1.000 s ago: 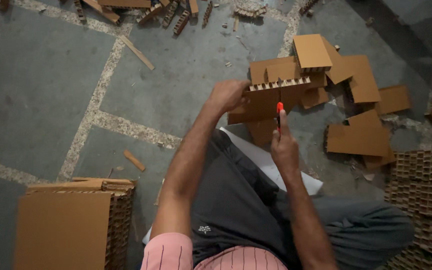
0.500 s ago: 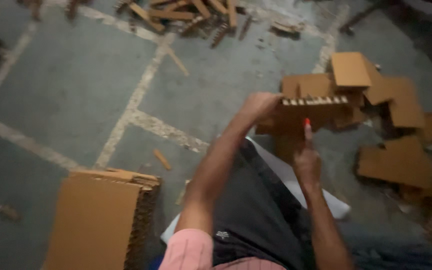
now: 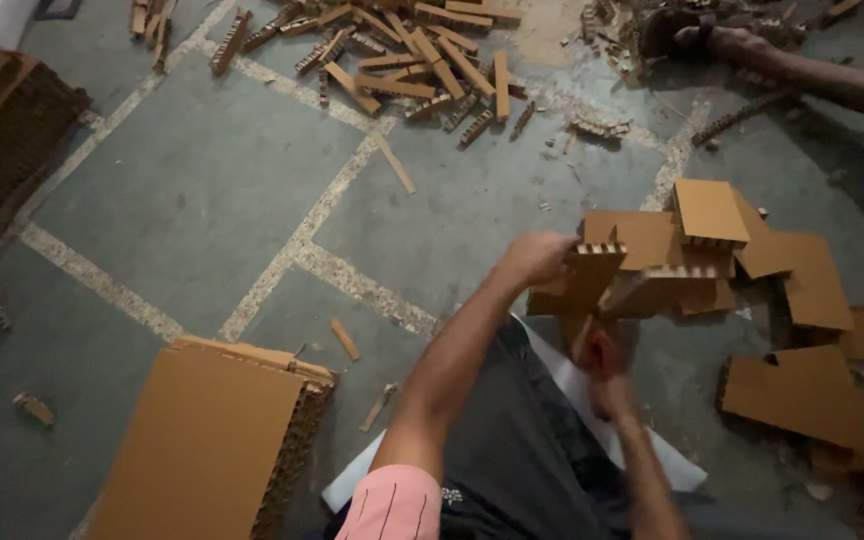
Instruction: The person cuts and slots cardboard sheets using a utility knife while sitting on the floor, then assembles the pieces into a larger grid-like cardboard structure by hand.
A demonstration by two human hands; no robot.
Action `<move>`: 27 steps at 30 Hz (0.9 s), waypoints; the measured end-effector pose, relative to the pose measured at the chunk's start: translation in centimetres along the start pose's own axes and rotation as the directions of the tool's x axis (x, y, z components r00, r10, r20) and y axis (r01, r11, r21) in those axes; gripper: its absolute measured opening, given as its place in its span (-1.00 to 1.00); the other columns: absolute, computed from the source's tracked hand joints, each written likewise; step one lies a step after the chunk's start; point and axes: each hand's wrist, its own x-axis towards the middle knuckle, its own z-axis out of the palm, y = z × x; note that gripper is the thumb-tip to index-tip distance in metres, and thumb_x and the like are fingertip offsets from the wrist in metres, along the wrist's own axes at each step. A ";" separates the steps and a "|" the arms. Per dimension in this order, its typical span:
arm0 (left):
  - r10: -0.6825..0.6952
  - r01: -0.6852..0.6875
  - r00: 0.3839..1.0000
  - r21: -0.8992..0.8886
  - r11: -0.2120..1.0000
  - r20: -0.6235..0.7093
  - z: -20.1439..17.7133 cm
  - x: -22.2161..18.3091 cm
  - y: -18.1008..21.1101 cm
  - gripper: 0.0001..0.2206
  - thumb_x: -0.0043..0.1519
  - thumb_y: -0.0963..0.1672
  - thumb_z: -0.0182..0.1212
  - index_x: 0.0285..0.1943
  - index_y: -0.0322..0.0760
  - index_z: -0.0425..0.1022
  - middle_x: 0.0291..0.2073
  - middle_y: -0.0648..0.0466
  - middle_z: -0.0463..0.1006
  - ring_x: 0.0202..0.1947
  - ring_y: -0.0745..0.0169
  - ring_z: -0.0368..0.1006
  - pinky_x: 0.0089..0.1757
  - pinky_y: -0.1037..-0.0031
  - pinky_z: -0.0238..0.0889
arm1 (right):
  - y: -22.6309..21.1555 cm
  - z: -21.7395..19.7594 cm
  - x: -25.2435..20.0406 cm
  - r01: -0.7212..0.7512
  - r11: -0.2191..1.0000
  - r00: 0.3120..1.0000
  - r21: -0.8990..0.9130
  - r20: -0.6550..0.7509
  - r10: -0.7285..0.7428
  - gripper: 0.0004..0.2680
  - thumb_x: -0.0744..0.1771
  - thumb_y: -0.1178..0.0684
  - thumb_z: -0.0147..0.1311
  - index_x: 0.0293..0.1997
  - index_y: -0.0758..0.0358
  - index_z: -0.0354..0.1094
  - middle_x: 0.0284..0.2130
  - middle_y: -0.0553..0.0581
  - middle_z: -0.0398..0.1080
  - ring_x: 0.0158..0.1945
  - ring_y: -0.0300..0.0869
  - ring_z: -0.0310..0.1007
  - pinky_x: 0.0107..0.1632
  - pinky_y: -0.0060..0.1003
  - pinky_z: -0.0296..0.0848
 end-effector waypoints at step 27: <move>-0.372 0.175 0.880 -0.931 -0.322 0.294 18.1 -13.4 7.9 -0.35 0.19 0.02 0.34 0.38 -0.35 0.20 0.08 -0.07 0.44 -0.04 0.04 0.48 -0.07 0.19 0.42 | -6.1 -7.8 -7.2 0.366 0.224 0.917 0.903 -0.310 -0.252 -0.73 0.37 0.10 0.16 0.19 0.26 0.30 0.03 0.01 0.45 0.05 -0.20 0.51 0.05 -0.22 0.55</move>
